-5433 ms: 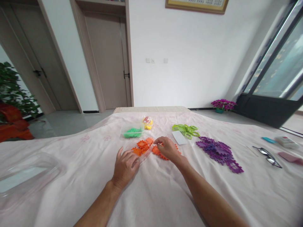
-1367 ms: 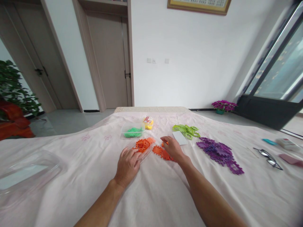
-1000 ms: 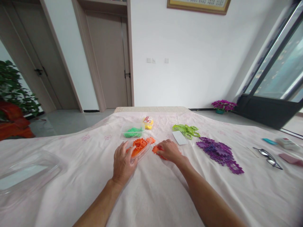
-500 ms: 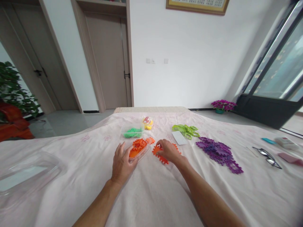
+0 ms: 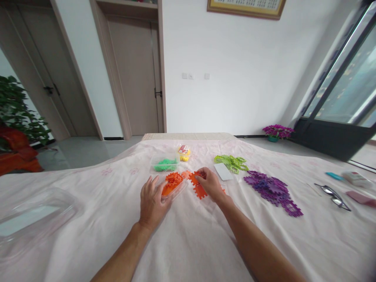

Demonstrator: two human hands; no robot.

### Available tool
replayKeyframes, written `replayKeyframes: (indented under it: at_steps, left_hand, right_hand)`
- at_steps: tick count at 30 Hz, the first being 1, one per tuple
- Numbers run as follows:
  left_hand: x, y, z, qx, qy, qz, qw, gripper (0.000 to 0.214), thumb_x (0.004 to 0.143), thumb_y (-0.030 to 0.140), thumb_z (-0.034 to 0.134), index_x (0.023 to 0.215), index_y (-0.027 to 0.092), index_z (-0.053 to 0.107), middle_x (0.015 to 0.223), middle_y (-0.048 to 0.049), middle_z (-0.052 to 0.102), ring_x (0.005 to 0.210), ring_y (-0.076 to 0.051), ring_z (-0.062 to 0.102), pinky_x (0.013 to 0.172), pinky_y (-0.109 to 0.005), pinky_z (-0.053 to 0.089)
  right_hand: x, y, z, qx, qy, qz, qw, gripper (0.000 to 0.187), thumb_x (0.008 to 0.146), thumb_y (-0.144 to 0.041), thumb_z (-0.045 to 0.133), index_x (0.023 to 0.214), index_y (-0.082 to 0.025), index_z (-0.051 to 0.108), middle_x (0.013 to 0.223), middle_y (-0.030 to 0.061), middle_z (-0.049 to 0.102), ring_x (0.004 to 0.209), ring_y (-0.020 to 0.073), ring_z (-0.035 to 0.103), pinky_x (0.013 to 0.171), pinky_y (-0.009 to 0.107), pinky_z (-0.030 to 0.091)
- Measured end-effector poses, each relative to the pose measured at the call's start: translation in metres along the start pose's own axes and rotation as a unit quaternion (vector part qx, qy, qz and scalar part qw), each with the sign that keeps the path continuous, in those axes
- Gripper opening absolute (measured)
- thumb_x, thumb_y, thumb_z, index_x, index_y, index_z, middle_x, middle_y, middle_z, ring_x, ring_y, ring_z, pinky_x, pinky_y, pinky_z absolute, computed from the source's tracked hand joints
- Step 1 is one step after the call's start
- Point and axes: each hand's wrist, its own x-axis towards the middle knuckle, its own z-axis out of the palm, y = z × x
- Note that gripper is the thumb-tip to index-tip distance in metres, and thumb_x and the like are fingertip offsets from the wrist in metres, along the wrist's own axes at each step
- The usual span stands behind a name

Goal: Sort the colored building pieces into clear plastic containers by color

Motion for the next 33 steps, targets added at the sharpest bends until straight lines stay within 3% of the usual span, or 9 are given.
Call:
replayKeyframes:
  at_steps: [6,12,24,33]
  left_hand:
    - [0.002,0.002,-0.006,-0.026,-0.026,0.050,0.998,0.033,0.091,0.043,0.063,0.118,0.025,0.068,0.130,-0.0095,0.066,0.138,-0.035,0.044,0.114,-0.057,0.034]
    - [0.002,0.003,-0.008,-0.044,-0.062,0.046,0.996,0.021,0.093,0.035,0.061,0.111,0.027,0.071,0.117,-0.0057,0.073,0.127,-0.031,0.056,0.116,-0.058,0.029]
    - [0.003,0.005,-0.008,-0.049,-0.067,0.038,0.996,0.018,0.091,0.032,0.063,0.105,0.028,0.073,0.115,-0.0057,0.074,0.126,-0.030,0.056,0.117,-0.058,0.026]
    - [0.002,0.007,-0.009,-0.046,-0.066,0.033,0.996,0.014,0.092,0.028,0.061,0.098,0.027,0.074,0.113,-0.0060,0.074,0.124,-0.031,0.057,0.115,-0.059,0.029]
  right_hand:
    - [-0.004,-0.011,0.006,0.080,0.005,-0.001,0.997,0.014,0.077,-0.028,0.064,0.087,-0.018,0.065,0.074,-0.0004,0.064,0.066,0.0144,0.057,0.060,0.025,0.041]
    - [-0.014,-0.025,0.012,0.101,-0.014,-0.008,0.995,0.013,0.076,-0.029,0.064,0.083,-0.018,0.064,0.069,-0.0019,0.060,0.062,0.0129,0.051,0.057,0.025,0.038]
    - [-0.015,-0.016,0.025,0.143,0.014,0.009,0.990,0.019,0.075,-0.034,0.064,0.086,-0.019,0.064,0.074,0.0007,0.065,0.066,0.0150,0.056,0.061,0.026,0.044]
    - [-0.018,-0.018,0.027,0.187,-0.028,0.034,0.981,0.019,0.071,-0.034,0.065,0.083,-0.018,0.063,0.073,0.0005,0.064,0.064,0.0146,0.057,0.060,0.027,0.045]
